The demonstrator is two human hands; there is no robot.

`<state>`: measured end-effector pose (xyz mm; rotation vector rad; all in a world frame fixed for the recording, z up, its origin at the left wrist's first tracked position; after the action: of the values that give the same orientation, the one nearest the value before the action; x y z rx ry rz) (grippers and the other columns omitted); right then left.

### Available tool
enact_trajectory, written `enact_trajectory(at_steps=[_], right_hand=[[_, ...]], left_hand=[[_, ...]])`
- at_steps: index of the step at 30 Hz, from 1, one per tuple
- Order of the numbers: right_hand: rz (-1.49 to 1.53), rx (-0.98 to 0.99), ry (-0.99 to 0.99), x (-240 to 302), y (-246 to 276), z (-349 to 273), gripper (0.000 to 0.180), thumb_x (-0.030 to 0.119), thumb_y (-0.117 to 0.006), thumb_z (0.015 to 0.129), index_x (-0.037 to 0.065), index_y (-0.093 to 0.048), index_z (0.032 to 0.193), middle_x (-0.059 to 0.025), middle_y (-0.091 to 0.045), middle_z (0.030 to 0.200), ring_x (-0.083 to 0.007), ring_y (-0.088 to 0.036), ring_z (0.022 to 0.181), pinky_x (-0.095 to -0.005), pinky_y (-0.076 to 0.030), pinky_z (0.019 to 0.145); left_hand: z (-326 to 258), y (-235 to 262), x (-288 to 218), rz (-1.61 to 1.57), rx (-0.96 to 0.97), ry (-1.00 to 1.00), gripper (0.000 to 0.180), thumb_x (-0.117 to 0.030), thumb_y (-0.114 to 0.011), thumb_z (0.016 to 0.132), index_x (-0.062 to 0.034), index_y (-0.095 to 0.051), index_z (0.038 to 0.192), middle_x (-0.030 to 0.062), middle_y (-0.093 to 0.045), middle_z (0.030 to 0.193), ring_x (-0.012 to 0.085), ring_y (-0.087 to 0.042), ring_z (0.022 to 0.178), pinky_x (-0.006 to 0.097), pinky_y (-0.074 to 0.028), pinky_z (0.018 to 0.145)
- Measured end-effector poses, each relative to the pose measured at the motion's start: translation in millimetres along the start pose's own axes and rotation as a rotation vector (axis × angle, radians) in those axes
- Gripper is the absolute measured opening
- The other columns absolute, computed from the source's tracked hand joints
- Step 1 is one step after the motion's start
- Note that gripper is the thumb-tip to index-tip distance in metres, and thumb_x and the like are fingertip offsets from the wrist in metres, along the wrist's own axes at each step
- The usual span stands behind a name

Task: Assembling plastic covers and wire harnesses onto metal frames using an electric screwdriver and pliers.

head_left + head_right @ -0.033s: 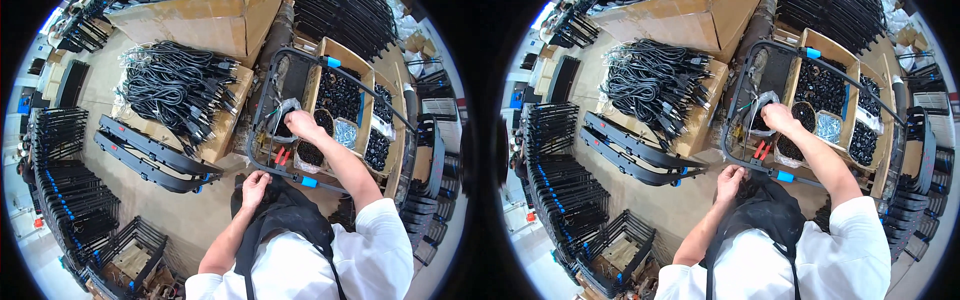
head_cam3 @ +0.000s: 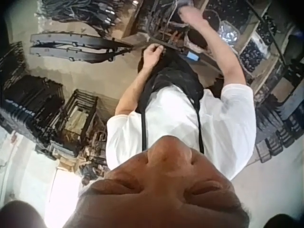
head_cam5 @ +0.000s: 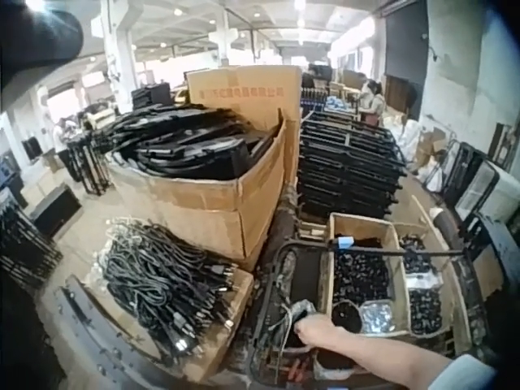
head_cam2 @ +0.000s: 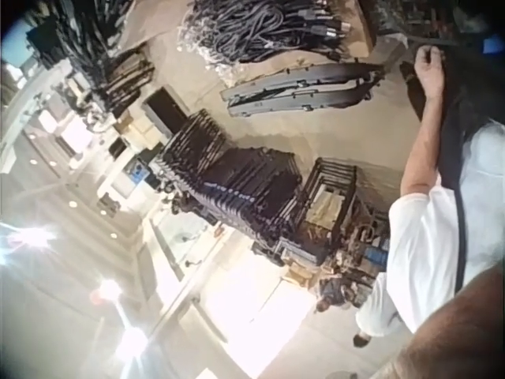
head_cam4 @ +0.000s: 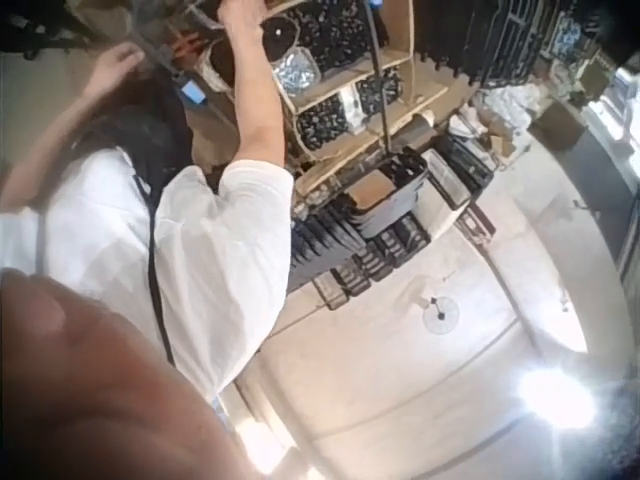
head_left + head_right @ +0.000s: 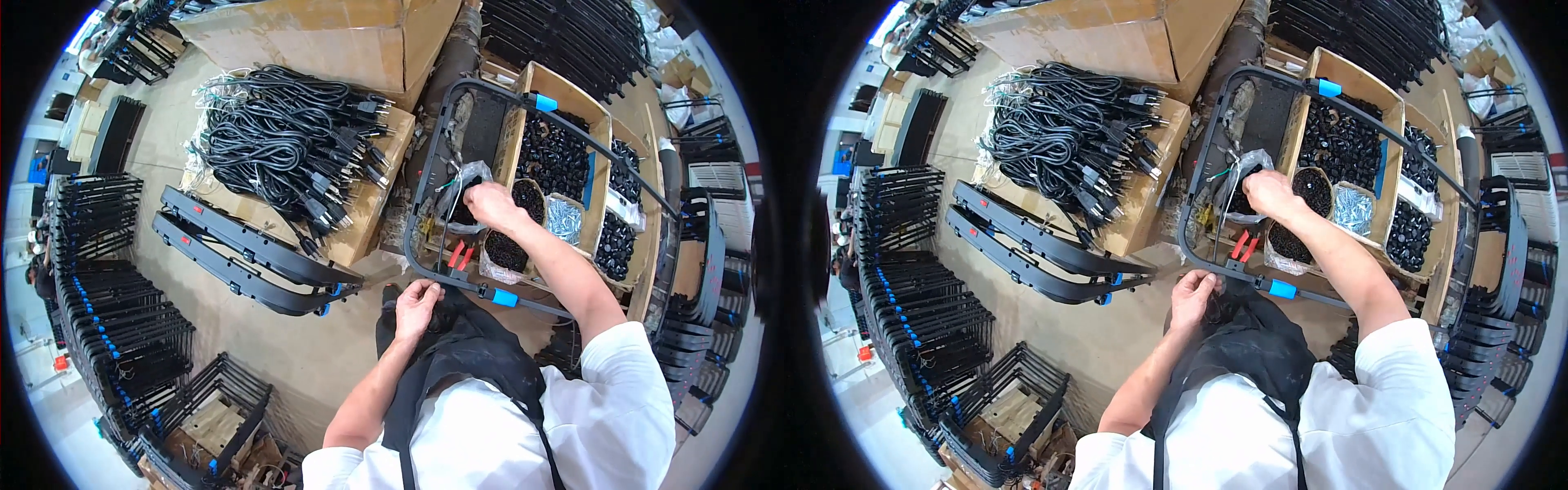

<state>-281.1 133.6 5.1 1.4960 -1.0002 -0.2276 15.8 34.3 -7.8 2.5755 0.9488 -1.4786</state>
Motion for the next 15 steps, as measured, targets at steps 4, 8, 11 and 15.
enact_trajectory(at_steps=[4, 8, 11, 15], right_hand=[[-0.416, 0.052, 0.156, -7.1, -47.5, 10.6, 0.019, 0.025, -0.073, 0.080, 0.006, -0.075, 0.083, -0.0168, -0.074, 0.085, -0.0357, -0.072, 0.088, -0.0476, -0.057, 0.082], [-0.500, 0.101, 0.209, -6.1, -69.9, 13.9, 0.023, 0.029, -0.075, 0.080, 0.006, -0.074, 0.082, -0.0129, -0.074, 0.083, -0.0336, -0.072, 0.085, -0.0480, -0.056, 0.083], [-0.704, 0.095, 0.284, -24.5, -84.1, 8.4, 0.021, 0.029, -0.073, 0.083, 0.007, -0.074, 0.083, -0.0107, -0.075, 0.083, -0.0319, -0.073, 0.081, -0.0491, -0.056, 0.076], [-0.376, 0.229, 0.192, -11.7, -49.4, 18.1, 0.020, 0.024, -0.070, 0.088, 0.004, -0.073, 0.084, -0.0176, -0.074, 0.081, -0.0394, -0.074, 0.084, -0.0501, -0.059, 0.074]], left_hand=[[0.3, 1.5, 0.4, 0.020, -0.003, 0.008, 0.014, -0.014, -0.067, 0.105, 0.0003, -0.070, 0.107, 0.0052, -0.074, 0.097, 0.0121, -0.067, 0.087, 0.027, -0.054, 0.081], [-1.5, 2.0, -0.6, 0.016, -0.017, 0.024, 0.015, -0.014, -0.068, 0.104, 0.0003, -0.071, 0.107, 0.0036, -0.074, 0.096, 0.0106, -0.067, 0.087, 0.026, -0.054, 0.082], [-2.3, -1.3, -4.2, 0.009, -0.012, 0.049, 0.015, -0.014, -0.069, 0.104, 0.0006, -0.072, 0.106, 0.0026, -0.074, 0.096, 0.0094, -0.066, 0.087, 0.026, -0.054, 0.082], [-1.6, 1.7, -6.4, -0.002, 0.000, 0.063, 0.016, -0.015, -0.069, 0.104, 0.0007, -0.072, 0.106, 0.0029, -0.074, 0.096, 0.0097, -0.066, 0.087, 0.026, -0.053, 0.083]])
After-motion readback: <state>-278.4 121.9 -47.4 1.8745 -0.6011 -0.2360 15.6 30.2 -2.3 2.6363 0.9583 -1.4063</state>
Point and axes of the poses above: each hand's wrist, its own z-axis towards the middle knuckle, its own y-axis out of the back of the hand, x = y × z, the point moved 4 cm from there along z, towards the middle knuckle
